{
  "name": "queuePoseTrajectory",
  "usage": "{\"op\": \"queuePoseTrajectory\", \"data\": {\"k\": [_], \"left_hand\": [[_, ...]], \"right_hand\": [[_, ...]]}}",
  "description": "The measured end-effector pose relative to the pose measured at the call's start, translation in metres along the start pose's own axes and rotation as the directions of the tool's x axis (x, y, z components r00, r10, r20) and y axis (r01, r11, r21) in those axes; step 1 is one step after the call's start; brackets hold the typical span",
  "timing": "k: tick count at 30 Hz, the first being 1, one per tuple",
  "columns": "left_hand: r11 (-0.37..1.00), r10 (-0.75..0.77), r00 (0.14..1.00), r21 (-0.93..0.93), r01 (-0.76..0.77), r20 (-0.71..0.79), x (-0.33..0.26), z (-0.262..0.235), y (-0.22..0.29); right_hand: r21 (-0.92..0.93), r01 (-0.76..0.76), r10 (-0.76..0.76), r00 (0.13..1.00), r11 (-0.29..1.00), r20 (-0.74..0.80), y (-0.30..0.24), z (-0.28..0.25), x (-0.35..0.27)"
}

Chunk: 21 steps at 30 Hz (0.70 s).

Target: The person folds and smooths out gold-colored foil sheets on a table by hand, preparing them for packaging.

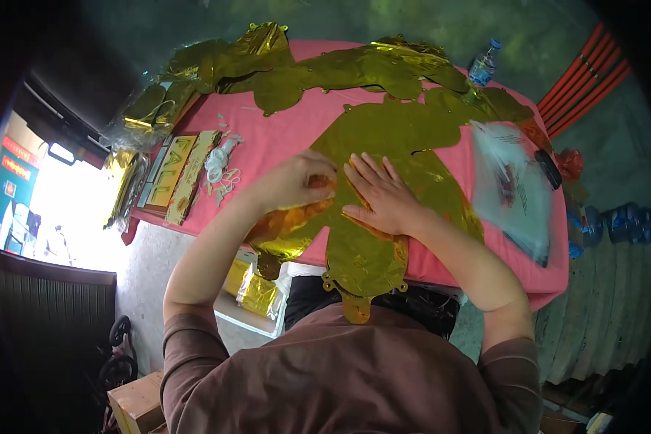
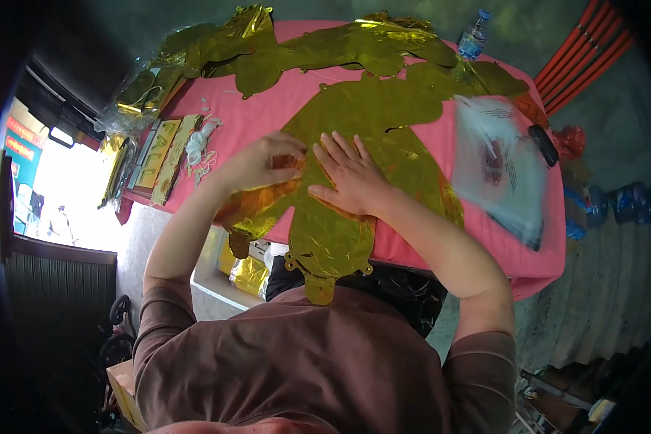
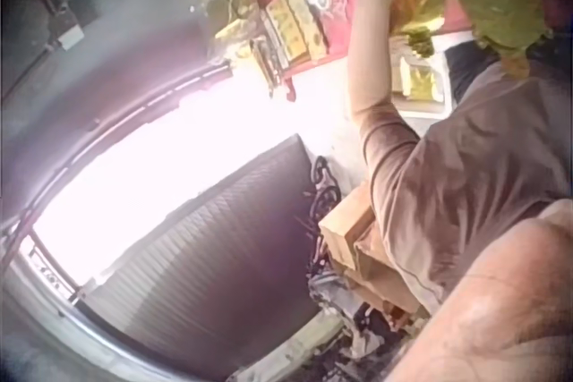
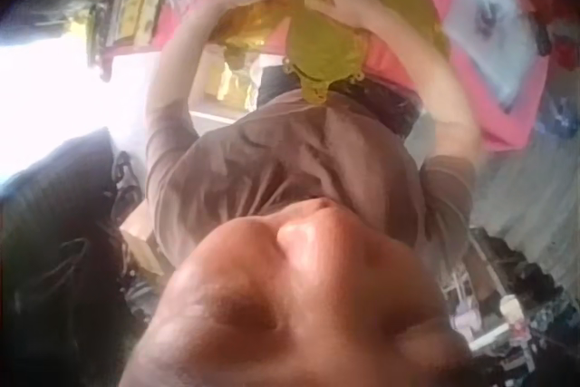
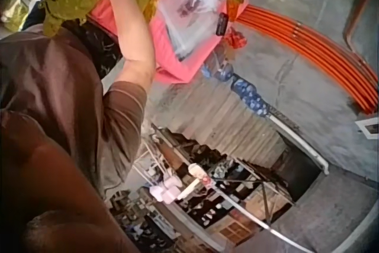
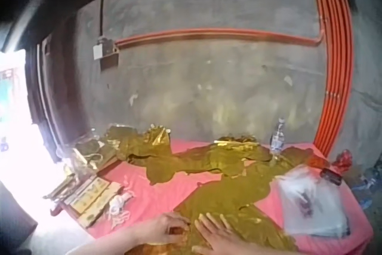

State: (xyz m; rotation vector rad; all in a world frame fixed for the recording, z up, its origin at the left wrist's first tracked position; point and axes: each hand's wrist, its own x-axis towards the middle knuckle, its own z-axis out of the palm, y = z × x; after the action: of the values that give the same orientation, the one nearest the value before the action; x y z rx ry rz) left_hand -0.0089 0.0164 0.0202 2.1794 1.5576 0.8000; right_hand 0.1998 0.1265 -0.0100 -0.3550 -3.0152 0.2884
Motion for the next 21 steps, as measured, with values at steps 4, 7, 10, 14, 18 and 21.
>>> {"op": "queuePoseTrajectory", "data": {"k": [4,7,10,14,18,21], "left_hand": [[0.995,-0.078,0.997,0.063,0.077,0.011,0.041,-0.001,-0.009],[0.986,-0.015,0.997,0.163,0.026,-0.072,0.060,0.013,-0.031],[0.973,-0.070,0.997,0.219,0.078,-0.044,0.079,0.015,-0.041],[0.925,-0.328,0.945,0.206,0.318,0.014,0.120,0.020,-0.020],[0.991,0.013,0.996,0.133,-0.002,-0.083,0.141,0.048,-0.048],[0.993,0.053,0.986,0.109,-0.036,-0.155,0.149,0.065,-0.055]], "right_hand": [[-0.013,-0.020,0.020,1.000,1.000,-0.002,0.000,0.003,-0.001],[0.000,-0.024,0.024,1.000,1.000,0.000,-0.003,0.003,0.000],[0.004,-0.021,0.021,1.000,1.000,-0.004,-0.005,0.005,0.001],[0.002,-0.034,0.034,0.999,0.999,-0.022,-0.001,0.003,-0.004],[0.036,-0.057,0.057,0.998,0.998,-0.004,-0.006,0.001,-0.001],[0.015,-0.025,0.025,0.999,1.000,-0.026,-0.006,0.001,-0.001]]}}
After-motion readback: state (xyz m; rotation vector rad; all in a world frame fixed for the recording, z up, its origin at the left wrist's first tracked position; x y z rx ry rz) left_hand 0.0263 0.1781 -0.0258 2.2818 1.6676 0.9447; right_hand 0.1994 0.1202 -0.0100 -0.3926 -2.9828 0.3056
